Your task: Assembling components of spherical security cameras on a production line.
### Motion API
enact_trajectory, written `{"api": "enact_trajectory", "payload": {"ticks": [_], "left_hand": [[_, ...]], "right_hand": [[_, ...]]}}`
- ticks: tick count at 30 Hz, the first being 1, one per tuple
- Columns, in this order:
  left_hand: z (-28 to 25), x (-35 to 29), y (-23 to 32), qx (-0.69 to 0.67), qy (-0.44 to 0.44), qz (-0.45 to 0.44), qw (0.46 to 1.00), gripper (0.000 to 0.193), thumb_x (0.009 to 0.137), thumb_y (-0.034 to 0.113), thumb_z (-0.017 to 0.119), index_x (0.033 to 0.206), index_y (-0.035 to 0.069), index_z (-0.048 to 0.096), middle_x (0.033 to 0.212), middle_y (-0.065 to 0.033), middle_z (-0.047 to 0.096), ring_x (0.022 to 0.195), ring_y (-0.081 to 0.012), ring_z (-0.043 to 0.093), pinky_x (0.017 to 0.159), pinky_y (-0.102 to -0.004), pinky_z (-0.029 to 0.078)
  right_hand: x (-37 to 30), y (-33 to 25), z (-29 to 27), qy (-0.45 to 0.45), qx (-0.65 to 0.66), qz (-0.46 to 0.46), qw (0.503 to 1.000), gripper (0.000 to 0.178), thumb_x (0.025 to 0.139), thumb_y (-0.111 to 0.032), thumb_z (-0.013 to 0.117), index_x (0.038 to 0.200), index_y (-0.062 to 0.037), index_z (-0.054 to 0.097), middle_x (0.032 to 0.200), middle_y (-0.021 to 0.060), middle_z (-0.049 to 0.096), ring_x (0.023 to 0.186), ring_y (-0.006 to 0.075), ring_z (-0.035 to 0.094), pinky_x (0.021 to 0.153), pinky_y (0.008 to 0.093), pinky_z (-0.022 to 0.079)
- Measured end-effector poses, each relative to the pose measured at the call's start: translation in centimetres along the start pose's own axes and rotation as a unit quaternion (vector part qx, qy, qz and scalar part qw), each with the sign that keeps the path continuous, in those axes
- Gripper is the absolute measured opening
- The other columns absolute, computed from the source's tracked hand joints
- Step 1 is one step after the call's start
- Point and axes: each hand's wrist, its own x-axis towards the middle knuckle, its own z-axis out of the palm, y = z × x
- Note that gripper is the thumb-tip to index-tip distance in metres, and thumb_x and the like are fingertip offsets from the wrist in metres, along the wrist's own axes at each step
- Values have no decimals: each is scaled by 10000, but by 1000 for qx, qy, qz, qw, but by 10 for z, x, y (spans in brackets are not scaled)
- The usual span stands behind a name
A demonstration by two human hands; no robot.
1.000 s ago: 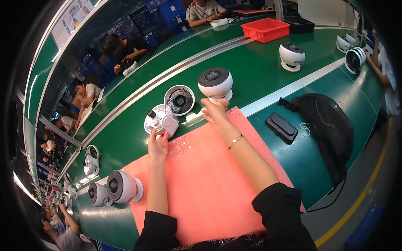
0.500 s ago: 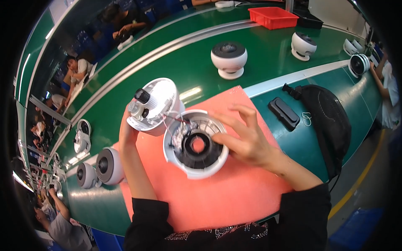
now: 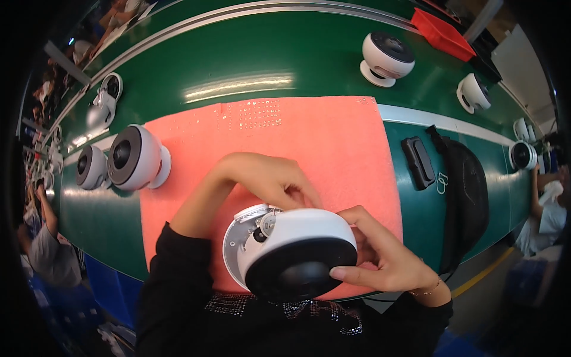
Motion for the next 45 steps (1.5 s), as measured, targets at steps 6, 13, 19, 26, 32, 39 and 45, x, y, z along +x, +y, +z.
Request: {"api": "enact_trajectory", "payload": {"ticks": [6, 13, 19, 26, 32, 39, 45], "left_hand": [[92, -66, 20, 59, 617, -61, 782, 236, 835, 179, 528, 925, -26, 604, 921, -151, 649, 859, -230, 632, 754, -329, 479], [195, -85, 7, -26, 649, -29, 760, 442, 806, 240, 531, 1089, -100, 519, 1191, -311, 476, 1073, -367, 537, 882, -353, 436], [195, -91, 16, 60, 652, 24, 756, 548, 700, 337, 702, 981, -111, 561, 1181, -325, 474, 909, -335, 626, 750, -320, 501], [176, -110, 30, 178, 624, -78, 757, 605, 609, 432, 771, 876, -77, 584, 942, -207, 627, 575, -208, 639, 490, -277, 504], [150, -133, 48, 247, 465, -232, 818, 512, 679, 510, 679, 675, 6, 586, 426, -69, 489, 363, -238, 504, 389, -306, 417], [132, -144, 48, 207, 397, -256, 857, 560, 713, 532, 623, 527, 7, 569, 401, -100, 464, 370, -265, 499, 419, -335, 418], [141, -156, 43, 220, 402, -265, 848, 561, 711, 534, 623, 561, -5, 580, 418, -107, 476, 382, -279, 500, 411, -342, 407]], "right_hand": [[15, -2, 26, -39, 7, 68, 997, 415, 812, -64, 631, 1088, -18, 324, 933, 77, 520, 821, 58, 528, 579, 182, 446], [27, 3, 41, -60, 13, 62, 996, 432, 786, -57, 661, 1040, 1, 317, 974, 114, 496, 875, 93, 537, 690, 219, 500], [32, 13, 45, -19, -71, 0, 997, 486, 698, -186, 766, 962, 18, 412, 864, 97, 538, 774, 92, 563, 617, 215, 495], [49, -6, 44, -25, -332, -127, 934, 459, 577, -304, 828, 746, 21, 550, 621, 83, 529, 493, 154, 509, 449, 242, 400], [63, -11, 53, 2, -303, -51, 952, 371, 864, -294, 521, 697, 33, 579, 487, 149, 465, 410, 244, 461, 427, 319, 353], [75, -10, 57, -6, -471, -67, 880, 403, 883, -318, 455, 647, -31, 611, 504, 138, 517, 462, 304, 518, 448, 377, 385], [82, -4, 68, 15, -522, -120, 845, 389, 860, -341, 486, 630, -53, 609, 485, 111, 515, 444, 293, 513, 434, 380, 380]]}}
